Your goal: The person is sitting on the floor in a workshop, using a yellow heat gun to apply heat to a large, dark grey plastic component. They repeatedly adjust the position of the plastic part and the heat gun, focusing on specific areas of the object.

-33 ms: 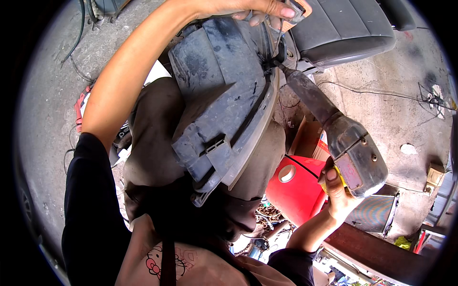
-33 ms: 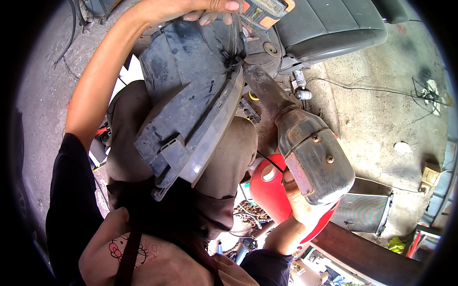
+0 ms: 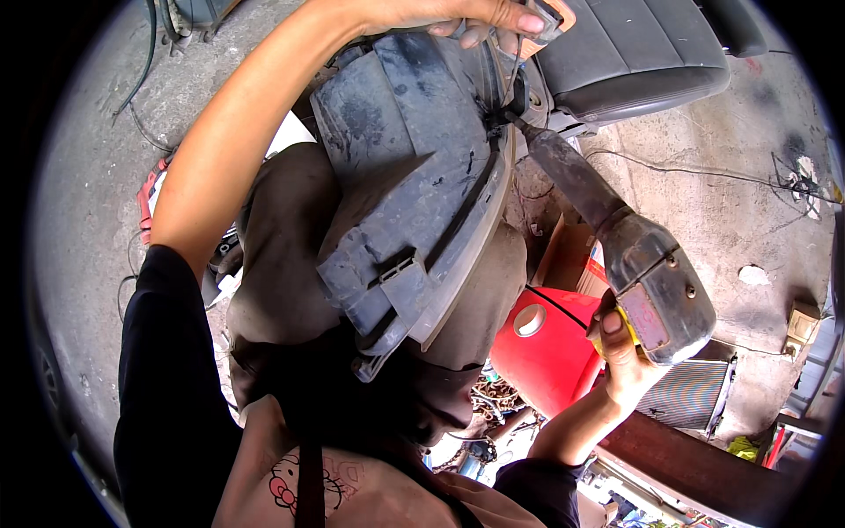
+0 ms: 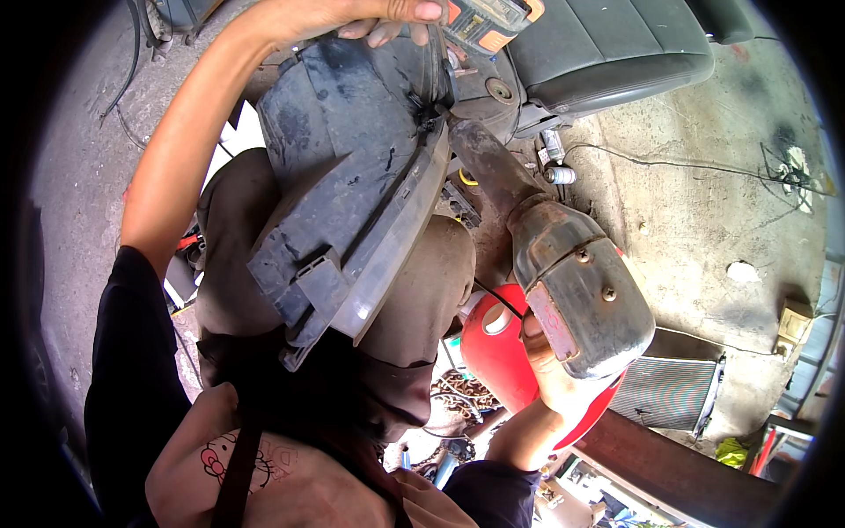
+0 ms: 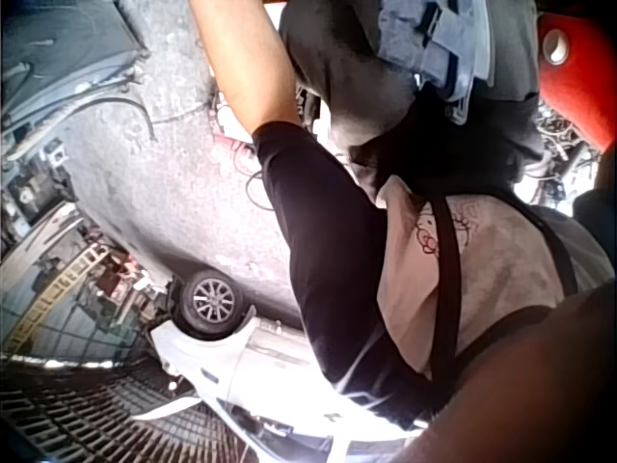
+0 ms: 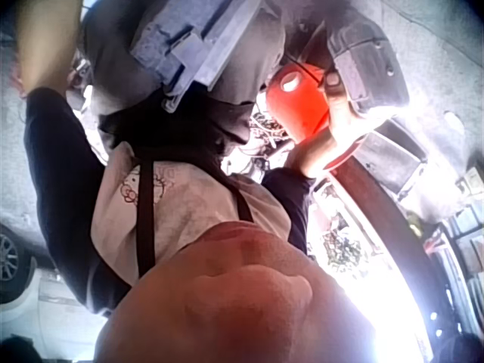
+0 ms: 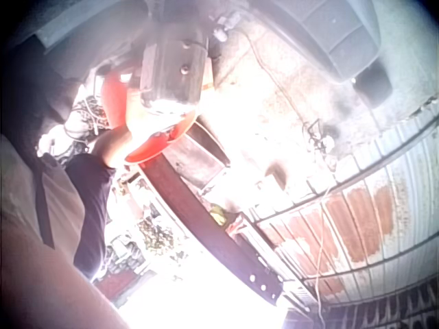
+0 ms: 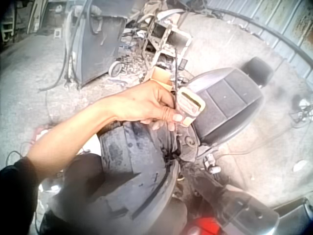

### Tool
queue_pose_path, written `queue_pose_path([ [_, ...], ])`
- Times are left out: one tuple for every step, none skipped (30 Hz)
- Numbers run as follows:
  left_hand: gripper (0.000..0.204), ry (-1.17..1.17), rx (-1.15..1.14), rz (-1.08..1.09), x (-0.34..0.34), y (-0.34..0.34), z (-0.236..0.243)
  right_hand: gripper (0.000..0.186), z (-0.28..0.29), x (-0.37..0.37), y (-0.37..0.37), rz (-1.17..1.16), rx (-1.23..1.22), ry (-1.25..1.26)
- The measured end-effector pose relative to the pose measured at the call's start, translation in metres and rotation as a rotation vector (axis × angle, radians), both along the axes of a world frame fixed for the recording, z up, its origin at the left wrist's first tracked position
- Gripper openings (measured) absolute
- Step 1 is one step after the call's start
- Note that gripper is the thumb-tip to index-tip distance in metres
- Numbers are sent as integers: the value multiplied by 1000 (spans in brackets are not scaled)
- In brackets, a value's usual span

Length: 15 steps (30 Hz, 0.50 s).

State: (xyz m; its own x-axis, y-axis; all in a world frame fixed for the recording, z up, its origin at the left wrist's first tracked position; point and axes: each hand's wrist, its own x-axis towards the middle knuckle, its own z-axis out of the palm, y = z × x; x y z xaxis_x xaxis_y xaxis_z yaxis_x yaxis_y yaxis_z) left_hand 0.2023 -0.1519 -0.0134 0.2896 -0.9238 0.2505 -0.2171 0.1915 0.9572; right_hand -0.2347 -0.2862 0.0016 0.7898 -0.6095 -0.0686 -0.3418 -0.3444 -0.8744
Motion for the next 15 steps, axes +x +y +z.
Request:
queue_pose_path([
  [25, 4, -3, -4, 0, 0, 0, 43, -4, -3, -5, 12, 102, -69],
  [25, 7, -6, -7, 1, -1, -1, 43, -7, -6, -9, 23, 204, -138],
  [25, 9, -7, -8, 1, -1, -1, 43, -9, -11, -12, 21, 227, -151],
  [25, 8, -5, -6, 1, 0, 0, 43, -9, -9, -11, 21, 253, -167],
  [25, 8, -3, -4, 1, 0, 0, 43, -8, -7, -10, 7, 200, -127],
  [25, 7, -5, -5, 1, 1, 0, 43, -6, -6, -9, -7, 147, -88],
  [25, 8, -7, -8, 1, 0, 0, 43, -3, -3, -7, -23, 93, -47],
  [25, 9, -10, -11, 1, 0, 0, 43, -1, -1, -5, -38, 38, -5],
  [25, 6, -10, -11, 1, 0, -1, 43, 0, 0, -4, -52, 7, 19],
  [25, 3, -10, -11, 1, -1, -1, 43, 1, 1, -4, -65, -25, 44],
  [25, -1, -11, -11, 1, -1, -1, 43, 1, 1, -3, -77, -32, 53],
  [25, -2, -17, -13, 1, -1, -1, 43, 1, 1, -3, -90, -23, 40],
  [25, -5, -21, -14, 1, 0, -1, 44, 1, 2, -2, -101, -12, 27],
  [25, -7, -26, -15, 1, 0, -1, 44, -1, 4, 0, -114, 16, -8],
  [25, -14, -22, -10, 1, 0, -1, 44, -2, 4, -1, -120, 32, -21],
])
